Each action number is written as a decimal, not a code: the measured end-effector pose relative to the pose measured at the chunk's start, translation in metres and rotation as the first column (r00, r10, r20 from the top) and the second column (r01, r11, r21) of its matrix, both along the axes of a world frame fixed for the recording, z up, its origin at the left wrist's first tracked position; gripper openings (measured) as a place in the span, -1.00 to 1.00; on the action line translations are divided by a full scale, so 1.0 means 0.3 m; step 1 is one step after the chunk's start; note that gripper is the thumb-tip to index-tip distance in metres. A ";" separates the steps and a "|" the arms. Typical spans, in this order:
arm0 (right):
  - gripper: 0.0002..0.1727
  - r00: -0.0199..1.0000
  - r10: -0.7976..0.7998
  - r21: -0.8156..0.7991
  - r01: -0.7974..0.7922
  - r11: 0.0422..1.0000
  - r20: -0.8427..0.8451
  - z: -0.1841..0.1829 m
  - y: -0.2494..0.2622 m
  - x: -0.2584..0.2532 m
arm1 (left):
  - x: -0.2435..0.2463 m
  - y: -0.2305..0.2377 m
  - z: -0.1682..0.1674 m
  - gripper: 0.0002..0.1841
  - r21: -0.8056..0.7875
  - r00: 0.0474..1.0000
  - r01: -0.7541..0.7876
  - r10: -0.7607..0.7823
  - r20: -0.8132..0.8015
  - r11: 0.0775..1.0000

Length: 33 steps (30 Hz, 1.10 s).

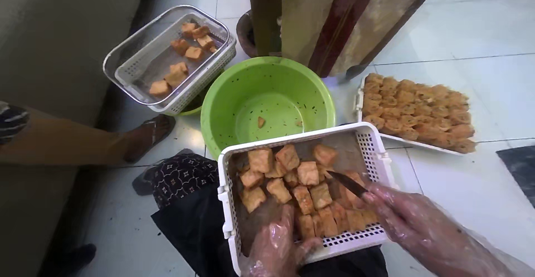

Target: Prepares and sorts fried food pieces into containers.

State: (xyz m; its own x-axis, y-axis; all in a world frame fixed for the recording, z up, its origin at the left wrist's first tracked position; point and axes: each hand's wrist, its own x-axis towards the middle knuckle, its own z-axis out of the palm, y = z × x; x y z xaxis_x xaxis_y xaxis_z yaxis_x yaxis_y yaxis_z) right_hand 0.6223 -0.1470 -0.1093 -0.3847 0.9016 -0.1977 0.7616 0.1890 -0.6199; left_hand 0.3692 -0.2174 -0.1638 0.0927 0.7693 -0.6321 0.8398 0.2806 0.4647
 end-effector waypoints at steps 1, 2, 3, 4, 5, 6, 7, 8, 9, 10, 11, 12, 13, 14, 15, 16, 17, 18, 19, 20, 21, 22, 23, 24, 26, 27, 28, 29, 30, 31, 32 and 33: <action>-0.54 1.000 0.020 0.013 -0.020 1.000 -0.002 -0.004 0.003 -0.017 | 0.012 -0.007 -0.032 -0.02 -0.025 1.000 -0.023 0.022 -0.018 0.999; -0.55 0.999 0.039 0.021 -0.039 0.999 -0.006 -0.004 0.006 -0.029 | 0.018 -0.014 -0.062 0.02 -0.020 0.999 -0.049 0.049 -0.016 0.999; -0.56 0.999 0.050 0.029 -0.050 0.998 -0.012 -0.002 0.008 -0.038 | 0.018 -0.018 -0.085 0.00 0.007 0.997 -0.079 0.079 0.011 0.997; -0.56 0.998 0.056 0.027 -0.055 0.998 -0.018 0.000 0.009 -0.042 | 0.016 -0.020 -0.099 -0.08 0.044 0.993 -0.108 0.106 0.052 0.993; -0.57 0.998 0.057 0.028 -0.056 0.998 -0.022 0.000 0.008 -0.041 | 0.012 -0.023 -0.108 -0.17 0.070 0.986 -0.141 0.133 0.102 0.988; -0.57 0.998 0.058 0.028 -0.058 0.998 -0.024 -0.003 0.006 -0.038 | 0.001 -0.028 -0.119 -0.27 0.089 0.974 -0.176 0.160 0.162 0.980; -0.57 0.998 0.060 0.027 -0.059 0.998 -0.025 -0.006 0.004 -0.037 | -0.018 -0.032 -0.128 -0.38 0.101 0.955 -0.215 0.188 0.228 0.971; -0.57 0.998 0.064 0.020 -0.063 0.998 -0.025 -0.007 0.002 -0.039 | -0.046 -0.038 -0.137 -0.49 0.101 0.931 -0.256 0.217 0.294 0.961; -0.57 0.997 0.072 0.014 -0.071 0.997 -0.033 -0.006 -0.001 -0.042 | -0.080 -0.047 -0.147 -0.58 0.111 0.896 -0.301 0.241 0.372 0.947; -0.57 0.996 0.083 0.005 -0.083 0.997 -0.042 -0.001 -0.006 -0.047 | -0.114 -0.059 -0.156 -0.63 0.127 0.845 -0.353 0.257 0.468 0.927; -0.58 0.994 0.095 -0.023 -0.097 0.995 -0.057 0.007 -0.011 -0.054 | -0.145 -0.068 -0.159 -0.66 0.130 0.767 -0.417 0.272 0.581 0.900; -0.58 0.991 0.113 -0.068 -0.118 0.991 -0.073 0.018 -0.017 -0.063 | -0.165 -0.073 -0.153 -0.66 0.098 0.646 -0.492 0.287 0.707 0.865; -0.58 0.986 0.137 -0.117 -0.147 0.982 -0.091 0.029 -0.024 -0.074 | -0.177 -0.072 -0.136 -0.60 0.019 0.498 -0.558 0.317 0.807 0.830; -0.59 0.979 0.166 -0.163 -0.184 0.969 -0.115 0.039 -0.030 -0.088 | -0.176 -0.066 -0.104 -0.47 -0.110 0.336 -0.624 0.392 0.857 0.774; -0.59 0.971 0.195 -0.194 -0.219 0.956 -0.139 0.050 -0.036 -0.109 | -0.169 -0.053 -0.064 -0.40 -0.219 0.224 -0.679 0.481 0.848 0.701; -0.60 0.963 0.216 -0.206 -0.247 0.947 -0.161 0.055 -0.044 -0.131 | -0.158 -0.037 -0.037 -0.38 -0.273 0.160 -0.725 0.539 0.827 0.632; -0.61 0.956 0.240 -0.210 -0.273 0.939 -0.171 0.059 -0.053 -0.153 | -0.147 -0.022 -0.026 -0.36 -0.301 0.106 -0.767 0.575 0.811 0.566; -0.61 0.950 0.259 -0.214 -0.294 0.932 -0.176 0.065 -0.060 -0.173 | -0.134 -0.008 -0.025 -0.34 -0.307 0.060 -0.806 0.586 0.808 0.505; -0.62 0.944 0.277 -0.217 -0.312 0.925 -0.177 0.073 -0.066 -0.191 | -0.120 0.007 -0.025 -0.33 -0.290 0.032 -0.845 0.584 0.811 0.448; -0.63 0.941 0.290 -0.213 -0.323 0.922 -0.173 0.079 -0.070 -0.204 | -0.105 0.021 -0.023 -0.33 -0.254 0.027 -0.878 0.573 0.819 0.405; -0.62 0.941 0.296 -0.214 -0.327 0.920 -0.165 0.084 -0.073 -0.214 | -0.091 0.031 -0.024 -0.34 -0.200 0.045 -0.903 0.547 0.836 0.379; -0.63 0.944 0.292 -0.209 -0.319 0.924 -0.152 0.086 -0.076 -0.221 | -0.080 0.039 -0.023 -0.37 -0.119 0.095 -0.921 0.511 0.854 0.370; -0.62 0.949 0.287 -0.206 -0.309 0.928 -0.130 0.088 -0.077 -0.228 | -0.072 0.043 -0.026 -0.40 -0.018 0.171 -0.928 0.468 0.867 0.373; -0.62 0.952 0.287 -0.211 -0.303 0.929 -0.103 0.091 -0.077 -0.234 | -0.066 0.045 -0.030 -0.41 0.085 0.252 -0.922 0.417 0.874 0.378; -0.62 0.955 0.292 -0.232 -0.297 0.926 -0.054 0.101 -0.074 -0.245 | -0.058 0.049 -0.032 -0.43 0.246 0.378 -0.894 0.339 0.861 0.374; -0.62 0.957 0.289 -0.238 -0.289 0.927 -0.036 0.108 -0.072 -0.251 | -0.055 0.056 -0.031 -0.44 0.302 0.421 -0.881 0.311 0.852 0.365; -0.63 0.958 0.287 -0.245 -0.283 0.927 -0.023 0.114 -0.069 -0.256 | -0.053 0.066 -0.033 -0.45 0.346 0.452 -0.869 0.282 0.846 0.355; -0.63 0.957 0.290 -0.253 -0.286 0.924 -0.019 0.118 -0.065 -0.261 | -0.054 0.075 -0.034 -0.46 0.387 0.488 -0.849 0.250 0.837 0.361; -0.64 0.954 0.297 -0.254 -0.294 0.921 -0.028 0.116 -0.060 -0.262 | -0.052 0.084 -0.033 -0.47 0.427 0.528 -0.821 0.220 0.820 0.379; -0.65 0.953 0.301 -0.239 -0.302 0.923 -0.042 0.107 -0.057 -0.262 | -0.046 0.092 -0.029 -0.47 0.457 0.563 -0.793 0.196 0.803 0.404; -0.67 0.952 0.299 -0.217 -0.305 0.927 -0.060 0.095 -0.053 -0.263 | -0.033 0.103 -0.024 -0.47 0.482 0.591 -0.768 0.176 0.788 0.421; -0.68 0.954 0.293 -0.192 -0.301 0.934 -0.070 0.081 -0.050 -0.265 | -0.017 0.115 -0.021 -0.46 0.499 0.610 -0.749 0.161 0.776 0.436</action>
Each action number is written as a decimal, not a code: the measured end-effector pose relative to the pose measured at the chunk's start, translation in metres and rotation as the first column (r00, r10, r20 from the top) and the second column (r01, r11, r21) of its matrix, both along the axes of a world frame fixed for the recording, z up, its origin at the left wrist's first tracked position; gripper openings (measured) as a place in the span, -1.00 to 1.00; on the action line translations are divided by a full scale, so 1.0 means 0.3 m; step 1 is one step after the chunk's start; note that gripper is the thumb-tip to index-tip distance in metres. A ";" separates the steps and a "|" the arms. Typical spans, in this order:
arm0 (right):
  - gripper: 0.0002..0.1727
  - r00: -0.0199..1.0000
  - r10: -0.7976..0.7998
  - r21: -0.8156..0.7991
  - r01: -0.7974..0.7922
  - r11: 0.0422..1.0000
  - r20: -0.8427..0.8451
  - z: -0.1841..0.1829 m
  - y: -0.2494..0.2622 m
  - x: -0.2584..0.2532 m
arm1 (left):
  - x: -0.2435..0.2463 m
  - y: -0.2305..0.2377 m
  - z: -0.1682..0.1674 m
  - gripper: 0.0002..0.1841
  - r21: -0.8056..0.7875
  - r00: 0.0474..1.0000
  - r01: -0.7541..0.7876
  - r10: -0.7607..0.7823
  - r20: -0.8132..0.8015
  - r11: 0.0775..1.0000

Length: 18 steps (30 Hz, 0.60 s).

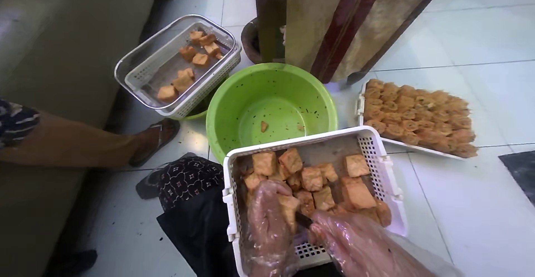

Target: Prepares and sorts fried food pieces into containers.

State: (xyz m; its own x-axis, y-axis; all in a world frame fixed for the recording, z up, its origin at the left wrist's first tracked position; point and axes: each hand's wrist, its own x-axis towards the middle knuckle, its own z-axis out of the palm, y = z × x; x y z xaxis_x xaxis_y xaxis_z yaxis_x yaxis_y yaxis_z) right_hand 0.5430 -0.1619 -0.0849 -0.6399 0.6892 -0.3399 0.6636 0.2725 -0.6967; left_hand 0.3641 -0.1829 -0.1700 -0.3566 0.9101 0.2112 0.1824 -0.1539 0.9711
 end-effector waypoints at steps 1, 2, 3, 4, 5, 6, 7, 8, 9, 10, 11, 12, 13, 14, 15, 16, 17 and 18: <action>-0.68 1.000 -0.014 0.011 0.014 1.000 -0.003 -0.010 0.005 0.000 | 0.017 0.014 0.005 -0.47 -0.001 1.000 0.015 -0.015 -0.018 1.000; -0.69 1.000 -0.029 0.014 0.029 0.999 0.006 -0.015 0.010 0.006 | 0.033 0.030 0.008 -0.49 -0.006 0.999 0.032 -0.033 -0.027 0.999; -0.68 0.999 -0.046 0.019 0.045 0.999 0.017 -0.022 0.016 0.021 | 0.045 0.048 0.009 -0.51 -0.011 0.998 0.057 -0.057 -0.026 0.998; -0.66 0.998 -0.065 0.029 0.065 0.997 0.011 -0.031 0.021 0.047 | 0.057 0.067 0.007 -0.54 -0.025 0.997 0.078 -0.079 -0.027 0.997; -0.65 0.996 -0.092 0.038 0.092 0.995 0.000 -0.037 0.024 0.082 | 0.068 0.088 0.007 -0.56 -0.059 0.995 0.094 -0.096 -0.036 0.994; -0.64 0.993 -0.121 0.070 0.122 0.990 -0.014 -0.041 0.024 0.124 | 0.078 0.111 0.005 -0.58 -0.112 0.992 0.112 -0.118 -0.051 0.987; -0.64 0.988 -0.153 0.112 0.156 0.981 -0.032 -0.036 0.024 0.169 | 0.086 0.137 0.003 -0.60 -0.178 0.986 0.133 -0.148 -0.075 0.975; -0.64 0.981 -0.192 0.158 0.196 0.968 -0.038 -0.031 0.023 0.214 | 0.092 0.165 0.004 -0.61 -0.248 0.975 0.161 -0.192 -0.109 0.955; -0.61 0.972 -0.234 0.189 0.236 0.953 -0.030 -0.026 0.022 0.258 | 0.096 0.187 0.010 -0.60 -0.311 0.952 0.203 -0.262 -0.160 0.928; -0.58 0.960 -0.279 0.199 0.277 0.940 -0.018 -0.022 0.021 0.301 | 0.101 0.202 0.015 -0.56 -0.339 0.916 0.236 -0.326 -0.235 0.910; -0.54 0.946 -0.323 0.187 0.318 0.929 -0.003 -0.017 0.021 0.336 | 0.105 0.205 0.018 -0.49 -0.318 0.871 0.253 -0.358 -0.336 0.914; -0.54 0.933 -0.361 0.171 0.355 0.919 0.004 -0.016 0.020 0.364 | 0.110 0.195 0.022 -0.46 -0.253 0.830 0.241 -0.334 -0.447 0.937; -0.55 0.919 -0.394 0.152 0.390 0.908 0.000 -0.021 0.017 0.384 | 0.110 0.174 0.029 -0.50 -0.167 0.806 0.244 -0.296 -0.513 0.955; -0.55 0.907 -0.421 0.137 0.418 0.898 -0.011 -0.028 0.014 0.396 | 0.101 0.144 0.034 -0.62 -0.087 0.793 0.282 -0.283 -0.540 0.956; -0.55 0.900 -0.436 0.127 0.435 0.891 -0.023 -0.037 0.012 0.399 | 0.081 0.106 0.031 -0.72 -0.053 0.765 0.371 -0.338 -0.548 0.927; -0.53 0.899 -0.436 0.127 0.436 0.891 -0.032 -0.049 0.010 0.394 | 0.053 0.066 0.020 -0.76 -0.090 0.701 0.504 -0.468 -0.538 0.859; -0.53 0.903 -0.428 0.125 0.429 0.894 -0.041 -0.059 0.008 0.385 | 0.028 0.028 0.002 -0.75 -0.171 0.597 0.626 -0.608 -0.523 0.761; -0.54 0.910 -0.411 0.132 0.414 0.901 -0.050 -0.069 0.008 0.372 | 0.015 -0.005 -0.026 -0.74 -0.249 0.487 0.689 -0.690 -0.536 0.680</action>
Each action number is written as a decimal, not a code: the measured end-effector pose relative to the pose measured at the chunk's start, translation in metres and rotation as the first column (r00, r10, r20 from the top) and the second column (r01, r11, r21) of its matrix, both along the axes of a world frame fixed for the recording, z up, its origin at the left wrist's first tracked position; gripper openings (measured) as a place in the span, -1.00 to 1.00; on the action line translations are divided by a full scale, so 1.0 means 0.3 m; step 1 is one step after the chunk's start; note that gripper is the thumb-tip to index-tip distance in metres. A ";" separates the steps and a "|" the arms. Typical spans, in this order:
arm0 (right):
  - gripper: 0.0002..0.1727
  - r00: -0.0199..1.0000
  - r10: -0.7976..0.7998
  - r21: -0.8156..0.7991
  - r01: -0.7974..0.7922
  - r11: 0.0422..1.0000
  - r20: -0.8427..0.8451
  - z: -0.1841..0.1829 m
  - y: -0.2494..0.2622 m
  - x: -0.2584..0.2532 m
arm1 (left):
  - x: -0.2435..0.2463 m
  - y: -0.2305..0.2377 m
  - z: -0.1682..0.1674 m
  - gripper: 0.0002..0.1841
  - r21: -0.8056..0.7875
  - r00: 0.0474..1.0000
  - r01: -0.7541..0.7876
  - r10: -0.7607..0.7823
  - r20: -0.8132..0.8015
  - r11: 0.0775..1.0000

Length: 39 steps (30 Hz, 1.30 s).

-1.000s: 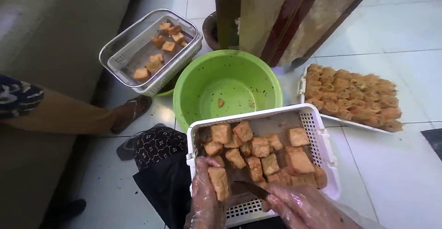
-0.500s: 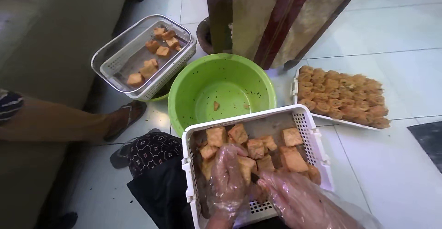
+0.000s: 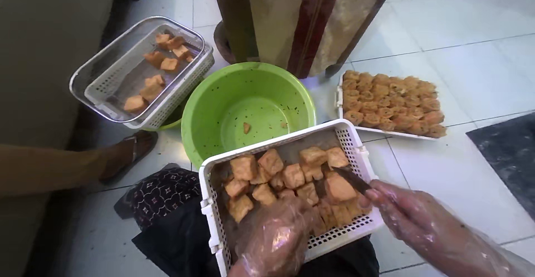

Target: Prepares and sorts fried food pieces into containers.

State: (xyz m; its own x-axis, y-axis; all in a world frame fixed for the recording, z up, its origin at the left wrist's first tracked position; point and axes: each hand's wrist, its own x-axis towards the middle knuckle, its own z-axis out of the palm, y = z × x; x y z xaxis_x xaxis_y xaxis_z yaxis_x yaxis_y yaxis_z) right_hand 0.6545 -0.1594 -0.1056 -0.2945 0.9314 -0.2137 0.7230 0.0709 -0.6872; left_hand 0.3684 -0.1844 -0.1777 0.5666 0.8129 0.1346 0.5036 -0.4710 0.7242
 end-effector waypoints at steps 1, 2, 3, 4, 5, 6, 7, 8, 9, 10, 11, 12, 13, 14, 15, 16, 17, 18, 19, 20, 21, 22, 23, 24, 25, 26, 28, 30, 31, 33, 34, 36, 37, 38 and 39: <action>-0.55 1.000 0.020 0.017 -0.020 1.000 -0.006 -0.010 0.003 -0.016 | -0.003 -0.031 -0.044 -0.74 0.016 0.997 0.045 -0.044 -0.066 0.999; -0.55 0.999 0.038 0.025 -0.037 0.999 -0.010 -0.016 0.006 -0.035 | -0.004 -0.059 -0.093 -0.74 0.066 0.992 0.050 -0.042 -0.117 0.997; -0.56 0.999 0.051 0.026 -0.050 0.998 -0.007 -0.017 0.009 -0.054 | -0.007 -0.078 -0.126 -0.77 0.127 0.988 0.036 -0.016 -0.153 0.991; -0.57 0.998 0.068 0.033 -0.068 0.997 0.003 -0.013 0.012 -0.072 | -0.014 -0.085 -0.136 -0.81 0.169 0.987 0.018 0.010 -0.162 0.985; -0.58 0.996 0.086 0.050 -0.087 0.995 0.012 -0.008 0.012 -0.087 | -0.024 -0.084 -0.131 -0.84 0.187 0.988 0.003 0.026 -0.151 0.982; -0.59 0.994 0.103 0.066 -0.104 0.992 0.020 -0.004 0.013 -0.097 | -0.037 -0.075 -0.120 -0.85 0.163 0.991 -0.010 0.032 -0.130 0.987; -0.59 0.993 0.117 0.073 -0.118 0.990 0.015 0.001 0.013 -0.104 | -0.055 -0.065 -0.106 -0.81 0.090 0.996 -0.033 0.040 -0.079 0.995; -0.59 0.992 0.125 0.064 -0.124 0.990 -0.006 0.007 0.011 -0.108 | -0.074 -0.053 -0.092 -0.76 -0.021 0.998 -0.067 0.067 0.021 0.998; -0.59 0.990 0.134 0.034 -0.133 0.991 -0.050 0.015 0.008 -0.110 | -0.089 -0.042 -0.083 -0.72 -0.139 0.976 -0.107 0.131 0.174 0.985; -0.59 0.984 0.147 0.009 -0.146 0.989 -0.097 0.020 0.004 -0.114 | -0.095 -0.035 -0.076 -0.69 -0.241 0.915 -0.141 0.219 0.340 0.960; -0.59 0.977 0.164 -0.017 -0.168 0.986 -0.139 0.028 0.001 -0.121 | -0.096 -0.033 -0.062 -0.65 -0.339 0.830 -0.172 0.322 0.456 0.925; -0.60 0.968 0.187 -0.031 -0.195 0.980 -0.167 0.036 -0.004 -0.132 | -0.097 -0.031 -0.045 -0.62 -0.424 0.747 -0.189 0.410 0.523 0.886; -0.61 0.960 0.213 -0.045 -0.225 0.973 -0.180 0.046 -0.010 -0.146 | -0.099 -0.027 -0.025 -0.59 -0.493 0.683 -0.194 0.478 0.553 0.848; -0.62 0.955 0.237 -0.054 -0.250 0.967 -0.178 0.057 -0.015 -0.164 | -0.099 -0.026 -0.009 -0.55 -0.562 0.616 -0.179 0.537 0.576 0.808; -0.63 0.953 0.254 -0.063 -0.267 0.962 -0.167 0.064 -0.020 -0.183 | -0.089 -0.025 0.003 -0.53 -0.629 0.533 -0.165 0.605 0.592 0.760; -0.65 0.952 0.263 -0.065 -0.276 0.959 -0.158 0.067 -0.027 -0.203 | -0.067 -0.023 0.019 -0.54 -0.703 0.426 -0.173 0.695 0.579 0.690; -0.65 0.951 0.271 -0.075 -0.284 0.956 -0.152 0.067 -0.033 -0.220 | -0.036 -0.016 0.044 -0.55 -0.778 0.307 -0.199 0.792 0.528 0.596; -0.65 0.950 0.275 -0.092 -0.290 0.953 -0.149 0.067 -0.038 -0.234 | -0.009 -0.004 0.064 -0.51 -0.844 0.186 -0.204 0.866 0.463 0.495; -0.64 0.949 0.283 -0.103 -0.299 0.949 -0.142 0.068 -0.042 -0.244 | 0.005 0.005 0.072 -0.45 -0.893 0.088 -0.169 0.909 0.408 0.417; -0.63 0.948 0.290 -0.105 -0.305 0.947 -0.133 0.071 -0.045 -0.254 | 0.010 0.011 0.071 -0.42 -0.924 0.035 -0.124 0.932 0.360 0.361; -0.63 0.947 0.296 -0.110 -0.309 0.945 -0.122 0.074 -0.047 -0.263 | 0.013 0.013 0.068 -0.40 -0.945 -0.015 -0.070 0.947 0.321 0.319; -0.62 0.948 0.299 -0.118 -0.311 0.943 -0.109 0.081 -0.049 -0.273 | 0.018 0.017 0.071 -0.39 -0.959 -0.059 -0.040 0.958 0.282 0.280; -0.62 0.949 0.301 -0.122 -0.311 0.943 -0.092 0.086 -0.052 -0.283 | 0.024 0.022 0.076 -0.39 -0.967 -0.092 -0.039 0.963 0.254 0.251; -0.62 0.950 0.304 -0.121 -0.311 0.943 -0.073 0.091 -0.055 -0.292 | 0.028 0.027 0.077 -0.38 -0.969 -0.113 -0.032 0.962 0.247 0.245; -0.63 0.950 0.308 -0.130 -0.313 0.941 -0.054 0.096 -0.057 -0.301 | 0.030 0.031 0.075 -0.36 -0.967 -0.124 -0.019 0.959 0.254 0.254; -0.63 0.949 0.312 -0.138 -0.314 0.939 -0.038 0.098 -0.059 -0.309 | 0.032 0.034 0.074 -0.35 -0.964 -0.126 -0.009 0.957 0.263 0.264; -0.63 0.949 0.315 -0.165 -0.309 0.936 0.006 0.105 -0.060 -0.323 | 0.035 0.039 0.082 -0.35 -0.958 -0.108 -0.032 0.952 0.286 0.284; -0.62 0.953 0.295 -0.174 -0.280 0.944 0.067 0.113 -0.058 -0.335 | 0.037 0.041 0.085 -0.38 -0.942 -0.056 -0.114 0.944 0.324 0.317; -0.63 0.958 0.273 -0.161 -0.257 0.953 0.092 0.115 -0.056 -0.338 | 0.038 0.040 0.086 -0.42 -0.926 -0.010 -0.183 0.941 0.339 0.332; -0.64 0.969 0.218 -0.097 -0.207 0.973 0.115 0.104 -0.050 -0.336 | 0.029 0.025 0.085 -0.53 -0.881 0.142 -0.292 0.928 0.344 0.371; -0.64 0.974 0.198 -0.079 -0.190 0.979 0.113 0.096 -0.042 -0.331 | 0.026 0.019 0.087 -0.57 -0.875 0.179 -0.314 0.928 0.325 0.367; -0.66 0.978 0.178 -0.061 -0.172 0.983 0.112 0.077 -0.023 -0.319 | 0.023 0.003 0.103 -0.57 -0.890 0.203 -0.291 0.932 0.300 0.350; -0.66 0.980 0.172 -0.056 -0.167 0.984 0.097 0.070 -0.017 -0.313 | 0.023 0.000 0.108 -0.59 -0.912 0.177 -0.244 0.939 0.294 0.331; -0.66 0.983 0.172 -0.048 -0.169 0.984 0.060 0.065 -0.014 -0.305 | 0.024 0.002 0.111 -0.60 -0.936 0.132 -0.173 0.949 0.286 0.306; -0.65 0.983 0.183 -0.046 -0.183 0.982 0.014 0.066 -0.013 -0.299 | 0.024 0.006 0.113 -0.61 -0.956 0.085 -0.110 0.961 0.264 0.272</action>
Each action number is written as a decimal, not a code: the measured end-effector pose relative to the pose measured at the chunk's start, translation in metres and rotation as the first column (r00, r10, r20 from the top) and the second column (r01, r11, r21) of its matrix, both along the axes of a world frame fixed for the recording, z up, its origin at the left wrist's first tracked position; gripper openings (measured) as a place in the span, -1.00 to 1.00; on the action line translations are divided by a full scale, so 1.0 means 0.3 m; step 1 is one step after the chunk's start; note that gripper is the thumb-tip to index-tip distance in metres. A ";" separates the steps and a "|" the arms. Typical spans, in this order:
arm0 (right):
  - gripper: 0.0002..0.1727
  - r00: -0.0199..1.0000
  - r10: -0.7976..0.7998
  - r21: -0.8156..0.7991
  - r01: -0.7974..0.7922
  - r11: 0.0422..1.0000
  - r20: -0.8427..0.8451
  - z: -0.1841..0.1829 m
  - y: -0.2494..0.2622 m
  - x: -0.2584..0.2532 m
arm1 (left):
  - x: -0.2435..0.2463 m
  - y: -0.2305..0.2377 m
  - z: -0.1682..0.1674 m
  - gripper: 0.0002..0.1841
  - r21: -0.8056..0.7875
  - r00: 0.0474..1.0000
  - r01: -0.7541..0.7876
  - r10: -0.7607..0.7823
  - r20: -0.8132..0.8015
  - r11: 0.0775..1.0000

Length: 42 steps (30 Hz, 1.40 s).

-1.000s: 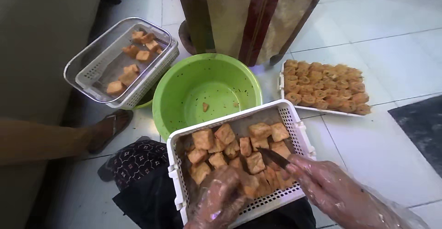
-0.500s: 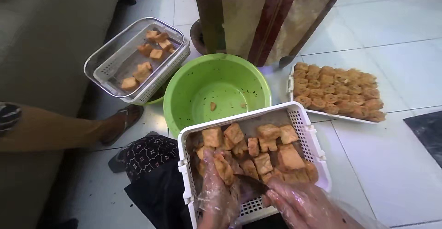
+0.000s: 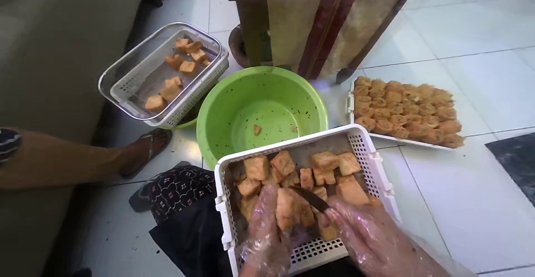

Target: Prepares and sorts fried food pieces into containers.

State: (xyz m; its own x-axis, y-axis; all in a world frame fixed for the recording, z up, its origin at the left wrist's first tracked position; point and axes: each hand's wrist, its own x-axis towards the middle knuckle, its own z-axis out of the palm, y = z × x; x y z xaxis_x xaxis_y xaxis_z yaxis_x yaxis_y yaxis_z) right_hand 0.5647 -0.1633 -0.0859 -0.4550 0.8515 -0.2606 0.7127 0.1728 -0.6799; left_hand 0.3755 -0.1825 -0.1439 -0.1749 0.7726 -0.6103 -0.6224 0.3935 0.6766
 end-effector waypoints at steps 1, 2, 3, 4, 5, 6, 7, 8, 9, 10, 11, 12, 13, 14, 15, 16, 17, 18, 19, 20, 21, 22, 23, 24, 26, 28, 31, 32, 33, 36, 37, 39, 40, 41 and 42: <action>-0.65 0.999 0.015 -0.019 -0.016 1.000 -0.035 0.011 -0.001 0.000 | -0.001 0.009 0.006 -0.61 -0.049 0.999 -0.032 0.033 0.031 0.998; -0.66 0.998 0.030 -0.035 -0.032 0.999 -0.059 0.021 -0.004 -0.003 | 0.000 0.021 0.007 -0.60 -0.086 0.997 -0.070 0.073 0.038 0.994; -0.66 0.997 0.043 -0.049 -0.047 0.998 -0.064 0.025 -0.008 -0.008 | -0.001 0.028 0.003 -0.59 -0.087 0.995 -0.091 0.095 0.038 0.992; -0.65 0.997 0.051 -0.074 -0.055 0.996 -0.053 0.026 -0.011 -0.013 | 0.000 0.031 -0.004 -0.56 -0.061 0.995 -0.091 0.093 0.035 0.994; -0.64 0.998 0.050 -0.088 -0.053 0.995 -0.039 0.023 -0.015 -0.017 | 0.003 0.032 -0.012 -0.54 -0.016 0.997 -0.080 0.080 0.022 0.997; -0.64 0.999 0.047 -0.092 -0.050 0.995 -0.027 0.020 -0.019 -0.019 | 0.008 0.032 -0.018 -0.52 0.031 0.997 -0.072 0.072 0.003 0.997; -0.64 0.999 0.046 -0.090 -0.048 0.995 -0.020 0.018 -0.020 -0.021 | 0.013 0.032 -0.022 -0.51 0.075 0.997 -0.072 0.074 -0.033 0.995; -0.65 0.999 0.046 -0.091 -0.047 0.995 -0.016 0.019 -0.021 -0.022 | 0.015 0.029 -0.025 -0.51 0.124 0.993 -0.066 0.077 -0.085 0.990; -0.65 0.999 0.048 -0.099 -0.049 0.994 -0.010 0.023 -0.021 -0.024 | 0.015 0.025 -0.029 -0.52 0.173 0.982 -0.060 0.089 -0.166 0.983; -0.66 0.999 0.052 -0.106 -0.051 0.993 0.001 0.027 -0.022 -0.025 | 0.012 0.020 -0.037 -0.53 0.231 0.955 -0.034 0.099 -0.278 0.972; -0.65 0.998 0.057 -0.100 -0.055 0.994 0.015 0.028 -0.025 -0.025 | 0.007 0.014 -0.050 -0.55 0.290 0.911 0.010 0.111 -0.396 0.957; -0.66 0.998 0.061 -0.090 -0.059 0.994 0.023 0.028 -0.028 -0.024 | 0.004 0.011 -0.064 -0.56 0.348 0.862 0.052 0.134 -0.488 0.936; -0.66 0.998 0.065 -0.087 -0.063 0.994 0.023 0.028 -0.028 -0.025 | 0.003 0.011 -0.076 -0.57 0.399 0.820 0.089 0.160 -0.549 0.912; -0.67 0.997 0.073 -0.097 -0.071 0.993 0.022 0.029 -0.025 -0.026 | 0.004 0.013 -0.083 -0.58 0.438 0.801 0.117 0.176 -0.572 0.891; -0.67 0.996 0.086 -0.114 -0.083 0.990 0.022 0.027 -0.020 -0.029 | 0.009 0.015 -0.086 -0.58 0.469 0.795 0.145 0.179 -0.579 0.871; -0.68 0.994 0.104 -0.132 -0.099 0.986 0.025 0.022 -0.013 -0.032 | 0.020 0.018 -0.084 -0.58 0.491 0.795 0.166 0.178 -0.580 0.855; -0.68 0.993 0.118 -0.147 -0.113 0.983 0.028 0.016 -0.006 -0.036 | 0.034 0.022 -0.080 -0.60 0.506 0.795 0.194 0.167 -0.584 0.841; -0.68 0.992 0.120 -0.150 -0.114 0.982 0.031 0.008 -0.003 -0.039 | 0.046 0.026 -0.077 -0.61 0.515 0.793 0.229 0.149 -0.591 0.826; -0.68 0.993 0.111 -0.137 -0.105 0.985 0.033 -0.003 -0.001 -0.035 | 0.057 0.036 -0.075 -0.63 0.516 0.786 0.257 0.134 -0.603 0.817; -0.68 0.995 0.093 -0.112 -0.090 0.990 0.024 -0.018 0.002 -0.022 | 0.065 0.051 -0.076 -0.63 0.507 0.777 0.283 0.116 -0.619 0.814; -0.68 0.998 0.070 -0.082 -0.069 0.994 0.006 -0.034 0.005 -0.001 | 0.073 0.071 -0.080 -0.64 0.489 0.770 0.303 0.092 -0.631 0.818; -0.65 0.999 0.043 -0.061 -0.043 0.997 -0.010 -0.043 0.008 0.029 | 0.082 0.092 -0.086 -0.65 0.462 0.766 0.319 0.063 -0.640 0.828; -0.61 1.000 0.008 -0.021 -0.009 1.000 -0.023 -0.048 0.009 0.066 | 0.090 0.115 -0.093 -0.66 0.416 0.749 0.343 0.022 -0.662 0.842; -0.59 0.999 -0.029 0.027 0.030 0.999 -0.026 -0.045 0.009 0.107 | 0.093 0.142 -0.101 -0.67 0.359 0.713 0.383 -0.025 -0.701 0.851; -0.61 0.992 -0.124 0.079 0.125 0.989 -0.016 -0.025 0.009 0.194 | 0.088 0.189 -0.111 -0.59 0.233 0.528 0.527 -0.100 -0.844 0.817; -0.59 0.977 -0.215 0.085 0.213 0.973 0.009 -0.015 0.009 0.274 | 0.098 0.204 -0.113 -0.48 0.195 0.291 0.629 0.005 -0.957 0.752; -0.55 0.950 -0.313 0.086 0.313 0.946 -0.010 -0.035 -0.004 0.342 | 0.098 0.140 -0.115 -0.70 0.214 0.182 0.816 0.113 -0.977 0.536; -0.55 0.946 -0.324 0.079 0.325 0.943 -0.016 -0.042 -0.008 0.345 | 0.088 0.107 -0.120 -0.71 0.132 0.115 0.905 0.066 -0.991 0.405; -0.56 0.945 -0.327 0.069 0.327 0.942 -0.018 -0.050 -0.012 0.341 | 0.081 0.071 -0.135 -0.67 0.035 0.028 0.957 0.026 -0.999 0.288; -0.56 0.956 -0.289 0.032 0.290 0.956 -0.043 -0.064 -0.011 0.295 | 0.069 -0.020 -0.215 -0.59 -0.161 -0.171 0.962 0.026 -0.985 0.221; -0.57 0.960 -0.277 0.024 0.278 0.960 -0.053 -0.069 -0.009 0.275 | 0.063 -0.032 -0.239 -0.60 -0.158 -0.183 0.954 0.076 -0.980 0.254; -0.57 0.967 -0.247 0.021 0.249 0.968 -0.064 -0.071 -0.008 0.244 | 0.057 -0.040 -0.274 -0.67 -0.114 -0.171 0.945 0.167 -0.971 0.306; -0.58 0.970 -0.234 0.028 0.236 0.971 -0.068 -0.073 -0.007 0.234 | 0.054 -0.039 -0.285 -0.69 -0.092 -0.157 0.945 0.189 -0.969 0.314; -0.58 0.973 -0.220 0.037 0.223 0.974 -0.065 -0.075 -0.005 0.228 | 0.051 -0.037 -0.295 -0.73 -0.065 -0.135 0.946 0.206 -0.969 0.317; -0.58 0.975 -0.212 0.042 0.215 0.976 -0.063 -0.075 -0.004 0.226 | 0.044 -0.036 -0.300 -0.76 -0.033 -0.101 0.950 0.206 -0.973 0.311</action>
State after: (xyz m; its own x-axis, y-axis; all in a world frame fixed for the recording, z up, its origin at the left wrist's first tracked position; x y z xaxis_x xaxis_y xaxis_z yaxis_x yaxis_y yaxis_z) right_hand 0.6324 -0.1646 -0.1083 -0.2742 0.9417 -0.1949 0.6962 0.0546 -0.7157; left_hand 0.3888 -0.1932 -0.2339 0.5709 0.7707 0.2830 0.6372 -0.6332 0.4393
